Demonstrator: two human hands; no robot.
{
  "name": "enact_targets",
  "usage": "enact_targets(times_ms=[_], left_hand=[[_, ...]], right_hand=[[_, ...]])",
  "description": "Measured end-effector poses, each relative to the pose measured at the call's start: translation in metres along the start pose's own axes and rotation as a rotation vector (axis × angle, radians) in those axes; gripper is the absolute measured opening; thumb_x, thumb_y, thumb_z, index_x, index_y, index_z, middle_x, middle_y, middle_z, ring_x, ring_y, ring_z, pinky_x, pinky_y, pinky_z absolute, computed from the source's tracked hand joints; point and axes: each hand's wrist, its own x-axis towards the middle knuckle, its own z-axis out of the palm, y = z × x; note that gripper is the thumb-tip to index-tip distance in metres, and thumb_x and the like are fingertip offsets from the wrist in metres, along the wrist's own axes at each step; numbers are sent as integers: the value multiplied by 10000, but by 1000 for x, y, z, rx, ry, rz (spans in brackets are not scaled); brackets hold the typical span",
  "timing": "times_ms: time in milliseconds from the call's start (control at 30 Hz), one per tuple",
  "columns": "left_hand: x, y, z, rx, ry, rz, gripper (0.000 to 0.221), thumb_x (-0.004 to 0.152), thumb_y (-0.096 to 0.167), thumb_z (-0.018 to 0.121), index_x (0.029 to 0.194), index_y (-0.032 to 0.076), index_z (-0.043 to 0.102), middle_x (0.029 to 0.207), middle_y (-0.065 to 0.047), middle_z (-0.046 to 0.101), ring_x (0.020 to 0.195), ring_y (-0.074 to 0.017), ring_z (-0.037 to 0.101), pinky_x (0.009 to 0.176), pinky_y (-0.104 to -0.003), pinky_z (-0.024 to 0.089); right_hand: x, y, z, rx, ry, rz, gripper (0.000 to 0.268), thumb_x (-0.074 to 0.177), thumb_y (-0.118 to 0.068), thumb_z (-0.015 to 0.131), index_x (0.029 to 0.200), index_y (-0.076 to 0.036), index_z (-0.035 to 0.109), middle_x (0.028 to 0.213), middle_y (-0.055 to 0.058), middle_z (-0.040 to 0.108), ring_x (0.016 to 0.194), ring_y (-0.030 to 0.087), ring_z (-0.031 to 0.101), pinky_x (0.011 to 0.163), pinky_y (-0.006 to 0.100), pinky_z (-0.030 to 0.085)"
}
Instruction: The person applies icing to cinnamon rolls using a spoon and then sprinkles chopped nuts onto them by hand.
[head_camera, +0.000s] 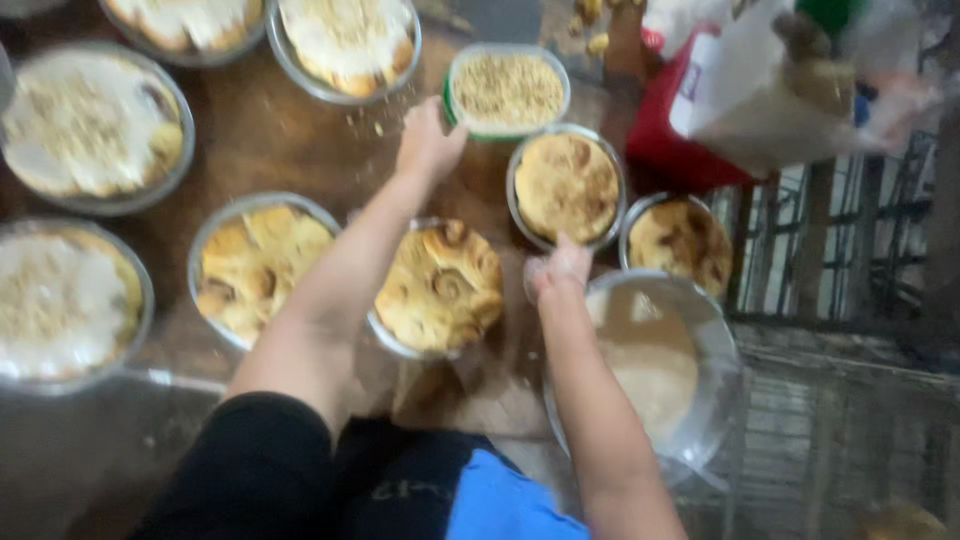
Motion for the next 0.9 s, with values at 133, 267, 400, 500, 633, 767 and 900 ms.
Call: enact_targets(times_ms=[133, 267, 400, 500, 633, 767, 900], left_hand=[[49, 3, 10, -51, -99, -80, 638, 882, 362, 670, 1416, 66, 486, 1320, -246, 565, 1259, -413, 521, 1054, -496, 445], [77, 1, 13, 47, -233, -165, 622, 851, 284, 622, 1440, 148, 475, 1347, -247, 520, 1221, -417, 550, 1014, -495, 480], [82, -10, -2, 51, -285, -68, 595, 867, 211, 586, 1453, 180, 487, 1306, -225, 568, 1218, -404, 576, 1025, -511, 472], [70, -14, -26, 113, -323, 52, 580, 877, 225, 593, 1445, 163, 492, 1234, -229, 595, 1184, -428, 585, 1027, -512, 487], [34, 7, -50, 74, -431, -30, 581, 898, 193, 556, 1469, 159, 453, 1270, -271, 533, 1128, -447, 589, 979, -522, 490], [-9, 32, -44, -24, -494, 22, 600, 859, 143, 578, 1451, 161, 480, 1309, -277, 543, 1180, -442, 579, 995, -508, 494], [-30, 44, -10, 4, -677, -59, 728, 792, 90, 595, 1498, 128, 424, 1349, -247, 548, 1138, -426, 611, 960, -496, 523]], right_hand=[[23, 7, 6, 223, 235, 107, 166, 962, -152, 533, 1128, -141, 548, 859, 30, 591, 634, 237, 593, 447, 482, 498], [60, 17, -16, 223, 234, 25, 185, 999, -189, 551, 1137, -76, 595, 883, 97, 643, 602, 225, 557, 415, 340, 387], [78, -8, -59, 358, 92, 124, 212, 1034, -204, 507, 1091, -24, 604, 907, 114, 651, 671, 235, 642, 508, 362, 545], [47, -47, -72, 161, 16, 133, 198, 1015, -289, 568, 995, -96, 604, 747, 51, 565, 512, 182, 520, 372, 321, 397], [-18, -111, -48, 343, -28, 92, 192, 1038, -219, 548, 1122, -72, 640, 872, 57, 670, 592, 155, 607, 443, 271, 466], [-27, -112, 14, 84, 117, -14, 137, 994, -191, 595, 1025, -59, 570, 810, 108, 608, 536, 218, 573, 397, 299, 420], [25, -86, 69, 16, -186, -75, 130, 1019, -91, 590, 1080, 22, 612, 903, 150, 651, 605, 230, 597, 463, 325, 492]])
